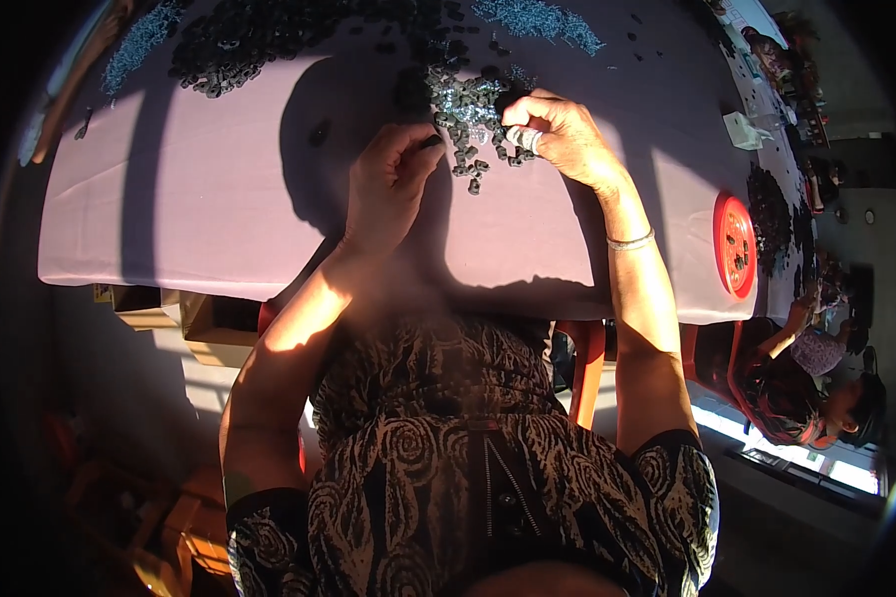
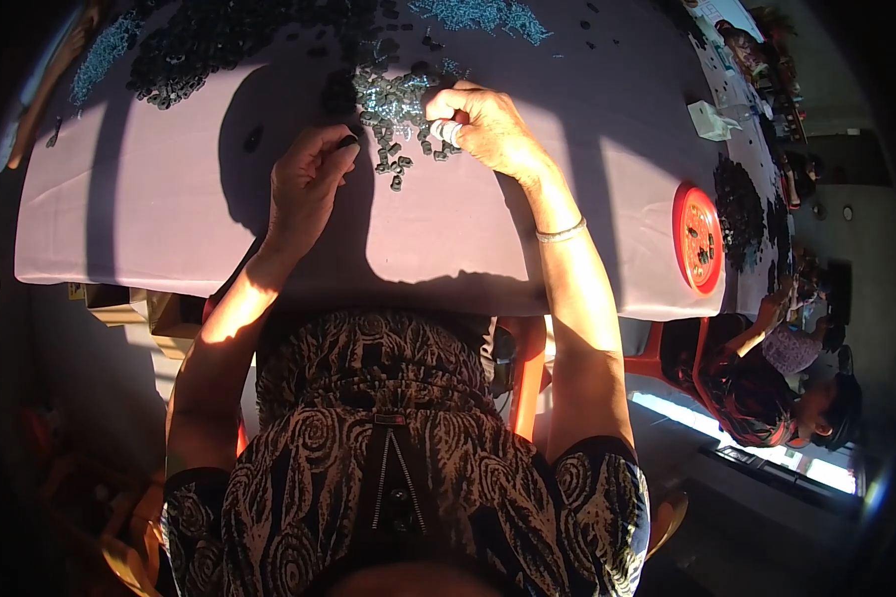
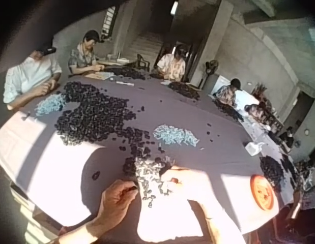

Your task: The person assembles small craft items by hand by attaching small components to larger bead-like objects.

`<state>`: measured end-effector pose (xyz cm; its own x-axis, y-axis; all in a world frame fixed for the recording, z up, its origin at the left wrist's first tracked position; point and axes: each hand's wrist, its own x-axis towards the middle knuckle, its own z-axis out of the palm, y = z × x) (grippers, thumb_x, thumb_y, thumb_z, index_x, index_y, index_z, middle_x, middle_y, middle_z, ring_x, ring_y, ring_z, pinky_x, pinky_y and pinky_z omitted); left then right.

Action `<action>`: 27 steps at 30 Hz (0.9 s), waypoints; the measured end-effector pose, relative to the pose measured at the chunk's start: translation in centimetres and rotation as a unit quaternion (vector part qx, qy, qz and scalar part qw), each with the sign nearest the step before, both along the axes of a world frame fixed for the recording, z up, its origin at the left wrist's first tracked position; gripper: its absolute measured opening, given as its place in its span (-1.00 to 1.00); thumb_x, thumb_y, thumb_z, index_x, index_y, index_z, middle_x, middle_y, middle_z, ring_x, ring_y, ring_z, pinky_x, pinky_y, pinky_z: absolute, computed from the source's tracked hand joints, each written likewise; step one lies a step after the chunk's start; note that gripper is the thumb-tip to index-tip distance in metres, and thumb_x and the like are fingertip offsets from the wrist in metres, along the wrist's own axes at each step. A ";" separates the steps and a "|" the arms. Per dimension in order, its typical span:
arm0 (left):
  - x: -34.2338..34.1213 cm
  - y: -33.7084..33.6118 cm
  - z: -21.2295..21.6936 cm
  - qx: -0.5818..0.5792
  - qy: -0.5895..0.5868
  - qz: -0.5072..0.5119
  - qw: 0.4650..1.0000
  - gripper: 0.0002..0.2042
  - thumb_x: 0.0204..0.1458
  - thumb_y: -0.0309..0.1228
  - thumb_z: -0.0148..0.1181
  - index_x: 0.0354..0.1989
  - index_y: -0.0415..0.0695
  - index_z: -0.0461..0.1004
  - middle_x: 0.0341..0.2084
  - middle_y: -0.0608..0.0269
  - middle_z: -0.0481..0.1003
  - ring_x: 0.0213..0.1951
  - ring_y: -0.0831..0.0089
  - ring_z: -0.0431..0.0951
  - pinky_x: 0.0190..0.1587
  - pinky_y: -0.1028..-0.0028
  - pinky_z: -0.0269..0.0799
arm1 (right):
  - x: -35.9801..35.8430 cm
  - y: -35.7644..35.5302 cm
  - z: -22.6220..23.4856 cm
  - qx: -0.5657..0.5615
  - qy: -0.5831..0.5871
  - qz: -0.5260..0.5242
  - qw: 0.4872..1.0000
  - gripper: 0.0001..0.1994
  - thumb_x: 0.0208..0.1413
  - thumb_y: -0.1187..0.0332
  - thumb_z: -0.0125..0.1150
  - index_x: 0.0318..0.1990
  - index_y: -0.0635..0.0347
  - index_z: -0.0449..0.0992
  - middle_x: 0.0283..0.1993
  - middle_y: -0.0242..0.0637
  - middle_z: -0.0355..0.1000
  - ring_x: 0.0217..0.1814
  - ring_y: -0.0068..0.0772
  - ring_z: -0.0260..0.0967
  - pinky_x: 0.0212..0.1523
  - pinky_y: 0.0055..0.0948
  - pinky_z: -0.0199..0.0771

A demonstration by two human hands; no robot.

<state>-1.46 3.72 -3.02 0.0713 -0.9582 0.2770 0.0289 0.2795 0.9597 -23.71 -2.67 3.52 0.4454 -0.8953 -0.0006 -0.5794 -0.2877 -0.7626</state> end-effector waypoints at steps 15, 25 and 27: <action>0.0 0.2 0.9 -0.027 -0.033 -0.040 0.998 -0.85 0.01 -0.54 0.23 -0.22 -0.21 0.52 -0.46 0.32 0.42 -0.47 0.64 0.39 -0.41 0.62 0.32 | 1.6 2.4 -0.9 -0.068 -0.145 -0.037 0.986 -0.87 -0.11 0.69 0.11 -0.44 0.24 0.40 -0.50 -0.51 0.25 -0.47 -0.68 0.13 -0.46 -0.61 0.23; 0.1 0.2 0.9 -0.034 -0.056 -0.049 0.997 -0.85 0.03 -0.57 0.21 -0.21 -0.25 0.51 -0.45 0.39 0.39 -0.41 0.70 0.35 -0.35 0.67 0.30 | 5.1 4.6 1.0 -0.271 0.006 0.024 0.962 -0.71 -0.30 0.72 0.11 -0.33 0.24 0.46 -0.45 -0.28 0.34 -0.39 -0.26 0.35 -0.39 -0.41 0.38; 0.0 0.2 1.0 -0.039 -0.068 -0.036 0.996 -0.84 -0.05 -0.54 0.27 -0.26 -0.22 0.52 -0.49 0.27 0.43 -0.47 0.57 0.41 -0.40 0.57 0.34 | 5.3 4.8 1.2 -0.295 0.041 0.038 0.954 -0.71 -0.30 0.73 0.10 -0.32 0.27 0.45 -0.43 -0.26 0.35 -0.36 -0.25 0.36 -0.37 -0.42 0.38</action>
<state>-1.44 3.92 -2.00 -0.0396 -0.9347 0.3532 -0.0783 0.3553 0.9315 -18.36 2.15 4.76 0.5287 -0.7155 0.4566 -0.5904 -0.6965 -0.4079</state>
